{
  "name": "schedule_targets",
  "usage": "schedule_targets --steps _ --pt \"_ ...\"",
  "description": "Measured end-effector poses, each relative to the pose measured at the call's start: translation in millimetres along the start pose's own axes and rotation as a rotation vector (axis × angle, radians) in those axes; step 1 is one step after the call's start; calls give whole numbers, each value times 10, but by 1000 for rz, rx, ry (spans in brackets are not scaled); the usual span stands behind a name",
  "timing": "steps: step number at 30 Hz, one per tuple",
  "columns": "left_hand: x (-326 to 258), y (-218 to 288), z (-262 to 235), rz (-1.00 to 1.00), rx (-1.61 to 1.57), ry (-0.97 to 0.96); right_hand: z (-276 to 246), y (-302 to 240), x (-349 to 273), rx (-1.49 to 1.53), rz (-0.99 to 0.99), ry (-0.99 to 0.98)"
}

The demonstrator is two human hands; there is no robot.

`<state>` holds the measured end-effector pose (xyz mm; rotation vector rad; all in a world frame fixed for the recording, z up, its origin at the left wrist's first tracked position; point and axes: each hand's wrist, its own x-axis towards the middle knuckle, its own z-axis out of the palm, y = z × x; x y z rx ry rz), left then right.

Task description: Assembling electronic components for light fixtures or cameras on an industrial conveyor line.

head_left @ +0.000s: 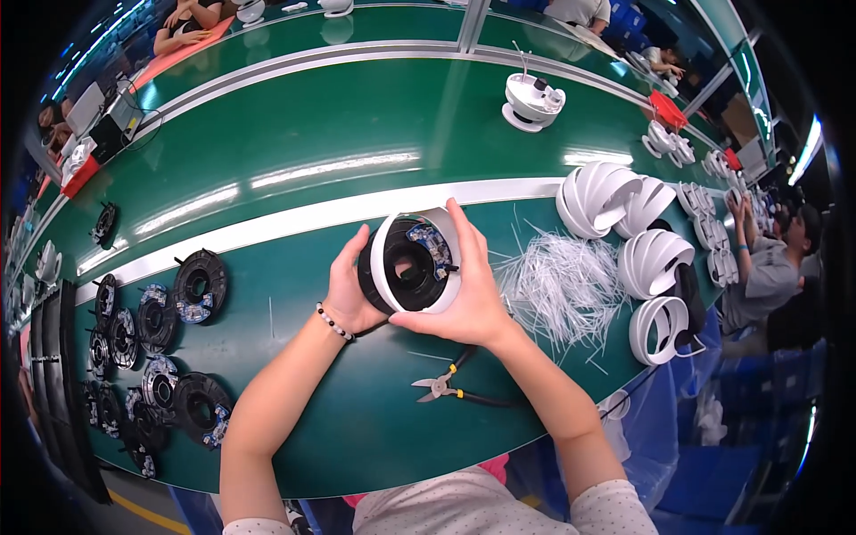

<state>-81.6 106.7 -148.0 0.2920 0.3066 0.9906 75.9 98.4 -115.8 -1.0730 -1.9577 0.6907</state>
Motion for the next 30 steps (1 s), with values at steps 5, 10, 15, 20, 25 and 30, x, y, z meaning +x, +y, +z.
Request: schedule_targets --steps 5,10,15,20,25,30 --pt "-4 33 -4 47 -24 -20 4 -22 31 -39 -113 -77" --pt "16 -15 -54 83 29 55 132 -8 67 -236 -147 -95" --pt "-20 20 11 53 34 0 94 -13 135 -261 -159 -119" --pt "-19 28 -45 6 58 7 -8 -75 177 -293 -172 -264" --pt "-34 14 -166 -18 90 -106 -53 -93 178 -274 -169 -306" --pt "-43 -31 -164 13 166 -64 15 -1 62 -208 -130 -220"
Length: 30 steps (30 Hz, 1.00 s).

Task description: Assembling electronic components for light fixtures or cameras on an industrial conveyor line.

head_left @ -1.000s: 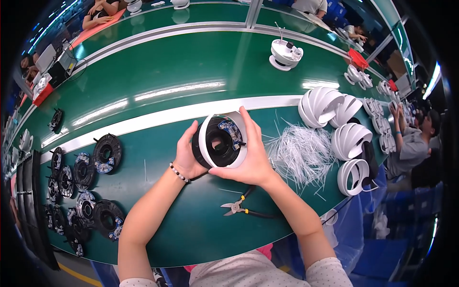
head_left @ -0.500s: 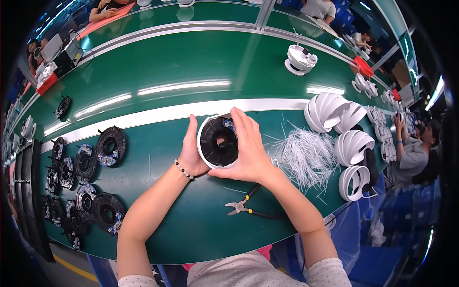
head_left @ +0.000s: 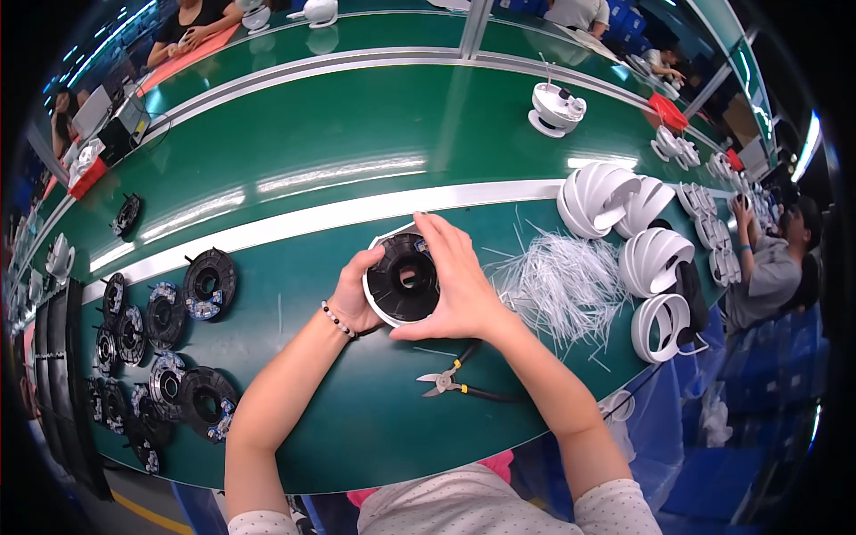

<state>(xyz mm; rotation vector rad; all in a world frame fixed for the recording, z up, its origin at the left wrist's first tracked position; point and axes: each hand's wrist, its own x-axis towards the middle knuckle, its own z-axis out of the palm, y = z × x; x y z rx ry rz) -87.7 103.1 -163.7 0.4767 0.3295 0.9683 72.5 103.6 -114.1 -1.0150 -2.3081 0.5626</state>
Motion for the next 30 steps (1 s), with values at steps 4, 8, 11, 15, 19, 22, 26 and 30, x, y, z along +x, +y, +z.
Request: schedule_targets --steps 4,8,11,15,19,22,26,30 --pt "-12 14 34 -4 59 61 103 1 -39 -6 40 87" --pt "-34 28 31 -27 64 57 105 57 -43 36 5 73" --pt "-46 1 135 -48 115 81 -8 168 -67 100 -46 10" --pt "-21 -45 130 -26 94 73 25 183 -120 71 -72 13" --pt "-13 -110 49 69 168 82 143 193 -159 51 -80 173" --pt "-24 -151 102 91 168 151 181 166 -204 46 -76 230" --pt "21 -50 -76 19 -111 -22 42 173 -261 -103 -277 192" --pt "-4 50 237 -52 174 263 4 293 -393 -51 -424 269"
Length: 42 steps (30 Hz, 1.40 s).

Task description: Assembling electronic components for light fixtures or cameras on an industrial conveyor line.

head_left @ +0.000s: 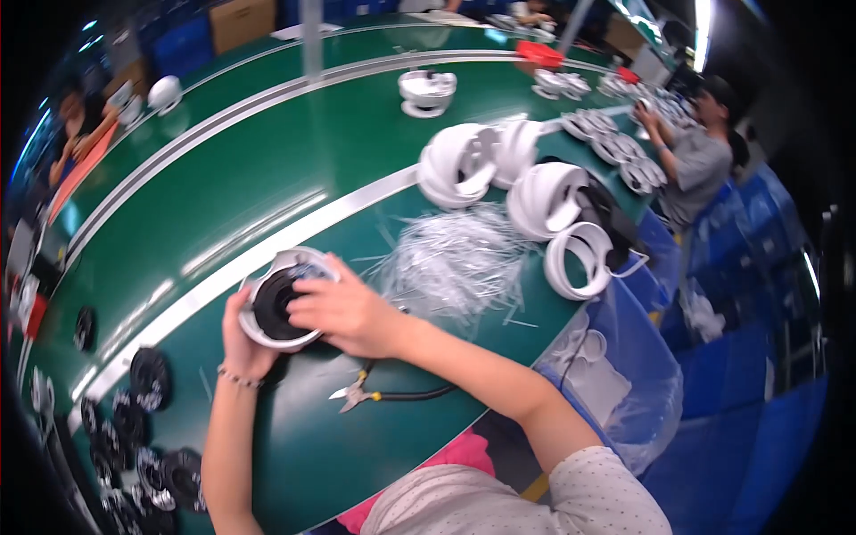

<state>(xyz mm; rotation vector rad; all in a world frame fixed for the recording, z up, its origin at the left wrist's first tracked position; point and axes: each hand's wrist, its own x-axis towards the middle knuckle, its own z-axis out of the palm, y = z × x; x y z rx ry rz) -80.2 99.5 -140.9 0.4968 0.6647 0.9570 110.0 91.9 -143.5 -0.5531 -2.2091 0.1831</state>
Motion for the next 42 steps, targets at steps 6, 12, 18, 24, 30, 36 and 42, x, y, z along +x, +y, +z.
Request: schedule_targets --steps 6,12,18,24,30,36,42 --pt "91 -37 217 12 105 -49 -248 -54 -197 -125 16 16" --pt "716 70 342 58 137 -14 -1196 -153 -419 -378 263 199" --pt "1425 520 83 217 117 143 -1894 -43 -1396 -1103 858 467" --pt "1777 542 52 199 2 268 -1956 -33 -1830 -1026 1042 349" --pt "1256 642 205 155 221 144 -1751 -207 -1089 -913 719 566" --pt "637 174 780 299 443 8 -933 18 -89 510 898 557" --pt "249 -242 911 730 774 -48 -577 507 81 513 955 623"
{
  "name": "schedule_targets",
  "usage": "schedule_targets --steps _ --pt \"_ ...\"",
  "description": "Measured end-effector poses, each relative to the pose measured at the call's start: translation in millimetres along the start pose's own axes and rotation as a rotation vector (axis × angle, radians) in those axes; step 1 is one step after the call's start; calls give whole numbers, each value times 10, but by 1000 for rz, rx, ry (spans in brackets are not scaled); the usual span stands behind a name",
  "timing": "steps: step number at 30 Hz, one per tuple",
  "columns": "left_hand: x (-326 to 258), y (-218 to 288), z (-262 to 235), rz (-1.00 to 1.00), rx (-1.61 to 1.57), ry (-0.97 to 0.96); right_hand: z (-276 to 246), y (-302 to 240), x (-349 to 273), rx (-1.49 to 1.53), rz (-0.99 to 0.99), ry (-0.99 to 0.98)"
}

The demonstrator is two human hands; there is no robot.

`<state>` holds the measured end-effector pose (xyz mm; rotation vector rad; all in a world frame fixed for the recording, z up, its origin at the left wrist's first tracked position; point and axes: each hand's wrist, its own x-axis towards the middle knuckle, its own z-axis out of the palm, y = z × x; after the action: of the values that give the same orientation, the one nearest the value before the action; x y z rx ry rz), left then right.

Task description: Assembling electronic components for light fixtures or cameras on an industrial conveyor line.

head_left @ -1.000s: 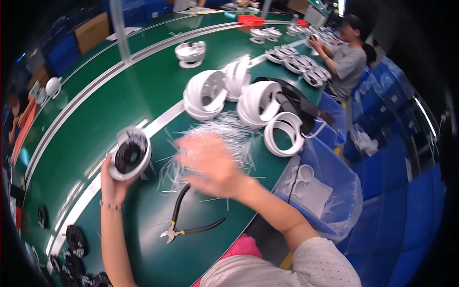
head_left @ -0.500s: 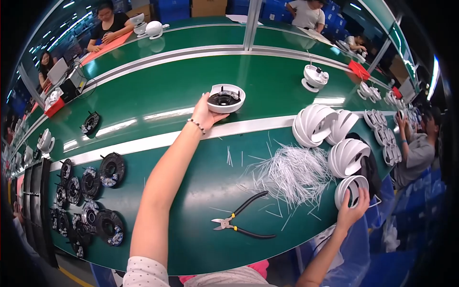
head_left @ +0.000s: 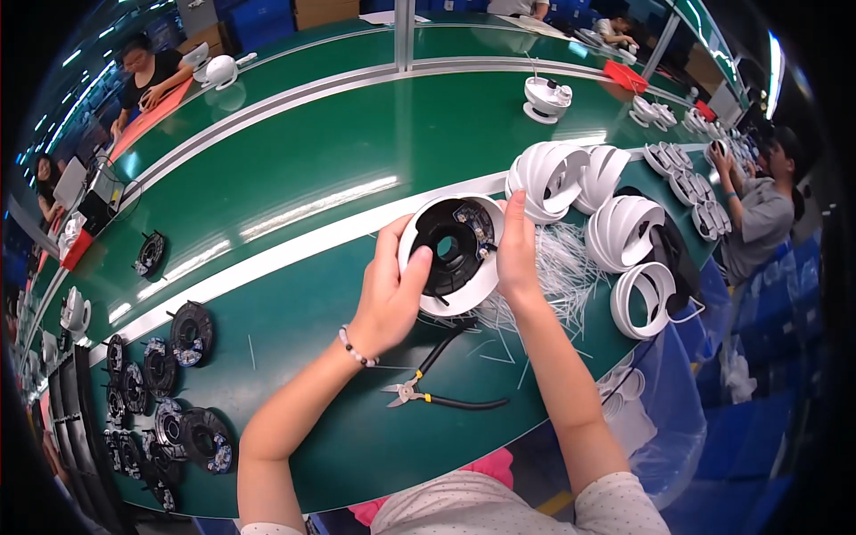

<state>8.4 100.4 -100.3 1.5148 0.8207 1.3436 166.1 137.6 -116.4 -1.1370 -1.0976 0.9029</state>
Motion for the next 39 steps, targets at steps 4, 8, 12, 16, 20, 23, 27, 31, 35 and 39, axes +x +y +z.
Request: schedule_targets --steps 4,8,12,16,20,23,27,31,35,39 --pt "-150 18 29 66 23 -40 8 -27 -29 -9 -41 124" --pt "-239 12 78 188 108 -41 -63 -128 -93 -88 -94 44" --pt "-240 -50 187 209 35 45 -29 -36 -63 260 45 96" --pt "-282 -89 240 519 202 -46 111 -173 -267 676 335 65" --pt "-303 -52 270 641 286 -88 90 -242 -263 960 380 7" --pt "-372 -75 273 605 262 -151 -23 -85 -237 948 317 -147" --pt "-344 81 237 541 339 -153 -84 220 -217 1043 235 -243" --pt "-206 82 99 297 298 59 113 52 -328 559 66 201" --pt "-65 160 -27 86 159 -2 9 -123 -332 124 -258 3" --pt "-25 88 -71 -57 28 -33 -11 -129 -263 99 -111 -72"
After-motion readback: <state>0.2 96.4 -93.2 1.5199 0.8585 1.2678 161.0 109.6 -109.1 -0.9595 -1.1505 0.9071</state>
